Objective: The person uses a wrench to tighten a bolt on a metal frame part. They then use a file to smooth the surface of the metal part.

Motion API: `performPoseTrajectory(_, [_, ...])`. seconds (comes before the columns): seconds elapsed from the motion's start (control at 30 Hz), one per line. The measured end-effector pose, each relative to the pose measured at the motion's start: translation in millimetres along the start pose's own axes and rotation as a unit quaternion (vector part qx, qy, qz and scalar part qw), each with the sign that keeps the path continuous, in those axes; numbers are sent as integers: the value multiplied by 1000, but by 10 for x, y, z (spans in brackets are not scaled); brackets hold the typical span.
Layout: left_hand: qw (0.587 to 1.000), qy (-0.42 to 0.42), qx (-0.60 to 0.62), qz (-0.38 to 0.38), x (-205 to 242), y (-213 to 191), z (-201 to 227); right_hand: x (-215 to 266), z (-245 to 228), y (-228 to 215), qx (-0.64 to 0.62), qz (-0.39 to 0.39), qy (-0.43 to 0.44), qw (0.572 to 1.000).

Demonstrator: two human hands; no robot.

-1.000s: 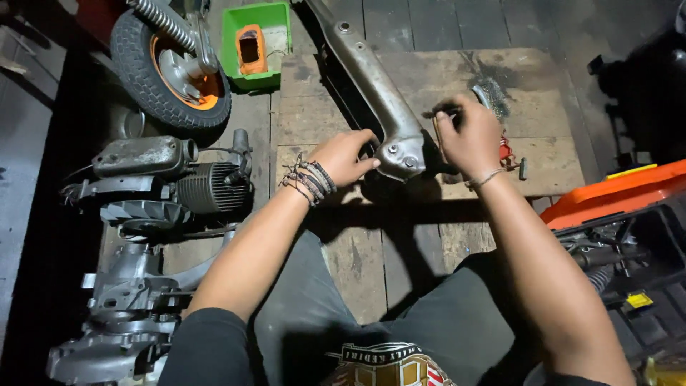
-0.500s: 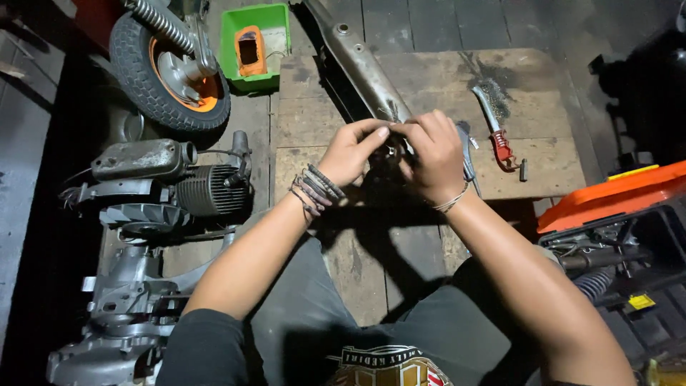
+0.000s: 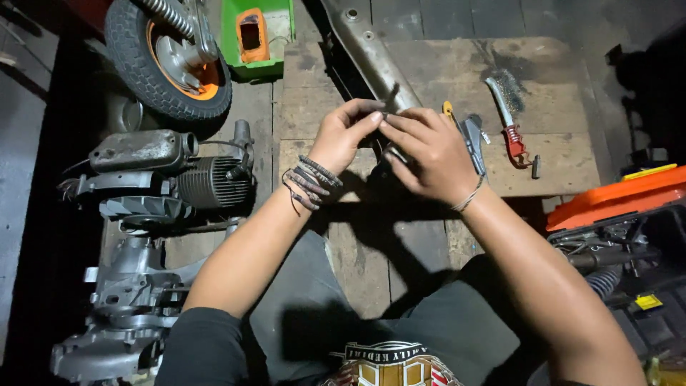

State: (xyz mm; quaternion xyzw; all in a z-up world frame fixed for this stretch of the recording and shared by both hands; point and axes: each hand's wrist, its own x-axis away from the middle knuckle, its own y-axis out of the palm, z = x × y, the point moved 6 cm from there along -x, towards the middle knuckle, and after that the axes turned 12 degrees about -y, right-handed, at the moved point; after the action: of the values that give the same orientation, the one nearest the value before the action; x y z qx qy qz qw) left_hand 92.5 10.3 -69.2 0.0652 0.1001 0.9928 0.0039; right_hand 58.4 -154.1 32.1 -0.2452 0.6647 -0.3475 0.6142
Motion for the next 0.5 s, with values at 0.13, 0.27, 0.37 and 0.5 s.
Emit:
performPoseTrajectory(0.13, [999, -31, -3, -23, -112, 18, -253, 235, 217, 23, -67, 46, 33, 996])
performPoseTrajectory(0.27, [984, -26, -173, -19, 7, 19, 63, 498, 569, -22, -38, 26, 116, 992])
performPoseTrajectory(0.37, [939, -19, -341, -24, 141, 99, 145, 653, 704, -32, -19, -70, 209, 975])
performPoseTrajectory(0.5, [891, -58, -449, -30, 177, 203, 74, 831, 801, 79, -51, -114, 290, 949])
